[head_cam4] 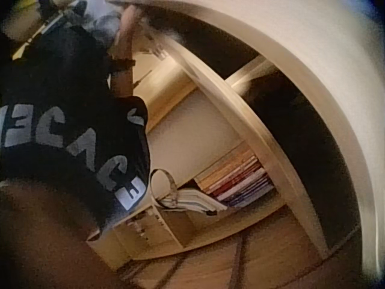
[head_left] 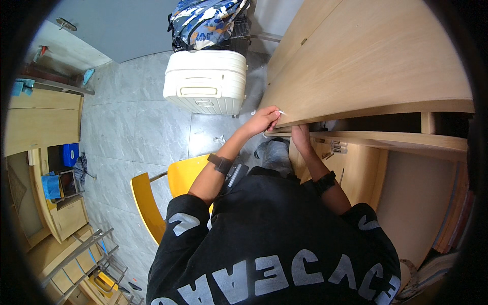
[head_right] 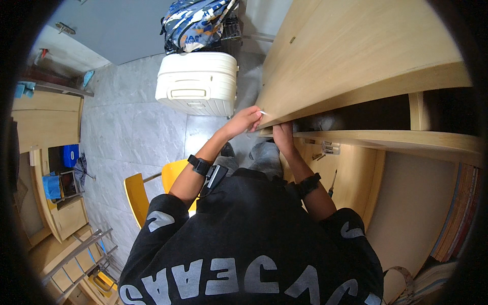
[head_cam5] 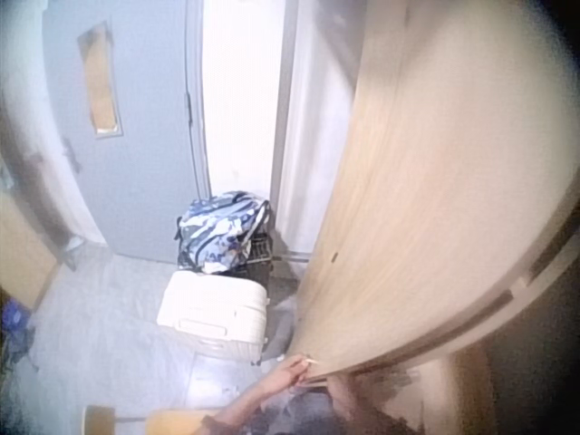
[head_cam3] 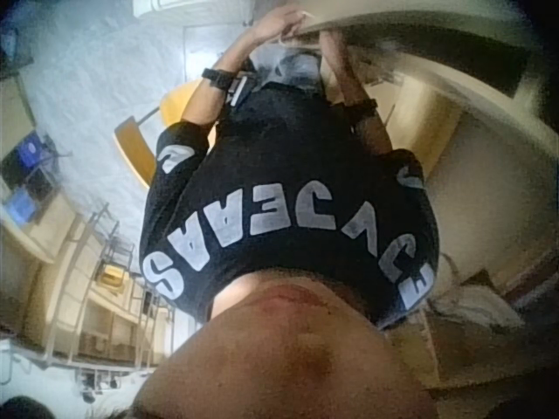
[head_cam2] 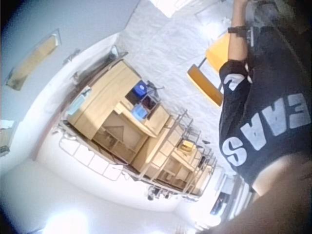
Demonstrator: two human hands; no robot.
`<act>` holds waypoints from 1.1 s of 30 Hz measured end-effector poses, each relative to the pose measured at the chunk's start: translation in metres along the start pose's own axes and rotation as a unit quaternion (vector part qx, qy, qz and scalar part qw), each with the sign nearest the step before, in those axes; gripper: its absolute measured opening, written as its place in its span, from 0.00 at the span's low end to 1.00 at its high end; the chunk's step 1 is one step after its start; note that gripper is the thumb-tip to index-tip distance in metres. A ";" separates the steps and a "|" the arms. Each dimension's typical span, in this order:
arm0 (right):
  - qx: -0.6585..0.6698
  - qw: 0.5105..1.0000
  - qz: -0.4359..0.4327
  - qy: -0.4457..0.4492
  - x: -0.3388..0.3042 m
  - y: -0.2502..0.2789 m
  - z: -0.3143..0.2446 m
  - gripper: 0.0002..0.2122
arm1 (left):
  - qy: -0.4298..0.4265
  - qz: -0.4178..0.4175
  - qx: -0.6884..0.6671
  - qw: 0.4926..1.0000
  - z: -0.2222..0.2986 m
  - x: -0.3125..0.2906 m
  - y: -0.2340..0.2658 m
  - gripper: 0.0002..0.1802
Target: The person installs a door hinge onto a wooden cabinet using a screwdriver and screws.
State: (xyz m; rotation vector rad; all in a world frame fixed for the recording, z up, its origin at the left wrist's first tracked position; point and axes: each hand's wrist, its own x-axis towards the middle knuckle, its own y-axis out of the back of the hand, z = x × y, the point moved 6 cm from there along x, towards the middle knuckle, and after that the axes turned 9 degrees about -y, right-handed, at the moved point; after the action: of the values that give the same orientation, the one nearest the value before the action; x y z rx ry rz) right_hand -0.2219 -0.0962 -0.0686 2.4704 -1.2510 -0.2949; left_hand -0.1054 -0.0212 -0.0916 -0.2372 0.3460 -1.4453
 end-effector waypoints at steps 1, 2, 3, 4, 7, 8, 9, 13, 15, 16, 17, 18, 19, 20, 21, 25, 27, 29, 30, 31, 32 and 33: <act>-0.001 1.000 0.001 0.000 0.002 0.000 0.005 0.12 | 0.000 -0.001 -0.001 1.000 0.001 0.000 -0.001 0.13; -0.020 0.999 0.020 -0.014 0.005 0.002 0.015 0.13 | -0.001 -0.004 0.005 1.000 0.002 0.001 -0.002 0.13; -0.039 0.998 0.040 -0.028 0.007 0.005 0.026 0.13 | -0.003 -0.008 0.011 1.000 0.003 0.003 -0.004 0.12; -0.038 0.998 0.039 -0.028 0.007 0.007 0.031 0.13 | -0.003 -0.007 0.011 1.000 0.003 0.002 -0.003 0.12; -0.001 0.999 0.034 -0.033 0.003 0.010 0.031 0.14 | -0.002 -0.009 0.004 1.000 0.001 0.002 -0.003 0.12; 0.000 0.999 0.024 -0.037 -0.001 0.007 0.007 0.14 | -0.002 0.001 0.006 1.000 -0.002 0.000 0.001 0.12; -0.002 0.999 0.021 -0.041 -0.003 0.008 -0.006 0.13 | -0.002 0.004 0.007 1.000 -0.003 0.001 0.002 0.12; -0.007 0.999 0.026 -0.027 -0.001 0.010 0.006 0.13 | 0.007 0.000 0.016 1.000 -0.001 0.003 -0.003 0.12; -0.001 0.999 0.034 -0.037 0.000 0.008 0.007 0.13 | 0.003 -0.004 0.016 1.000 0.001 0.002 -0.004 0.12; 0.000 0.999 0.035 -0.038 0.001 0.007 0.010 0.13 | 0.004 -0.005 0.017 1.000 0.001 0.003 -0.005 0.12; 0.007 0.998 0.041 -0.040 0.001 0.006 0.013 0.13 | 0.003 -0.006 0.018 1.000 0.002 0.003 -0.005 0.12; 0.014 0.998 0.048 -0.042 0.001 0.005 0.016 0.13 | 0.003 -0.007 0.019 1.000 0.003 0.003 -0.006 0.13; 0.014 0.998 0.048 -0.042 0.000 0.004 0.019 0.13 | 0.003 -0.007 0.019 1.000 0.002 0.003 -0.005 0.13; 0.004 0.997 0.060 -0.049 0.000 0.005 0.022 0.14 | 0.004 -0.005 0.016 1.000 0.002 0.003 -0.005 0.13; -0.007 0.996 0.072 -0.056 -0.001 0.006 0.025 0.14 | 0.005 -0.004 0.013 1.000 0.001 0.003 -0.004 0.13; -0.004 0.999 0.020 -0.046 -0.005 0.003 0.008 0.14 | 0.005 -0.004 0.025 1.000 0.000 0.002 -0.002 0.13; 0.039 0.997 0.042 -0.050 -0.004 0.005 0.011 0.14 | -0.008 -0.009 0.026 1.000 0.002 0.002 -0.005 0.13; 0.031 0.998 0.049 -0.032 -0.004 0.004 0.015 0.13 | -0.007 -0.012 0.026 1.000 0.002 0.002 -0.006 0.13; 0.022 0.998 0.058 -0.012 -0.005 0.004 0.016 0.13 | -0.007 -0.016 0.025 1.000 0.002 0.003 -0.006 0.13; 0.022 0.998 0.057 -0.013 -0.004 0.003 0.013 0.13 | -0.007 -0.015 0.025 1.000 0.000 0.003 -0.003 0.13; 0.017 0.999 0.051 -0.011 -0.002 0.002 0.010 0.13 | -0.007 -0.011 0.018 1.000 -0.002 0.002 0.000 0.13; 0.011 0.999 0.045 -0.010 -0.002 0.000 0.007 0.13 | -0.007 -0.009 0.012 1.000 -0.004 0.002 0.002 0.13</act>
State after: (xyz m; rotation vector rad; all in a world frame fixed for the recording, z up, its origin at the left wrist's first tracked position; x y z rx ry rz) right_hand -0.2255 -0.0963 -0.0743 2.4265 -1.3770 -0.2833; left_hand -0.1052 -0.0229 -0.0965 -0.2308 0.3162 -1.4635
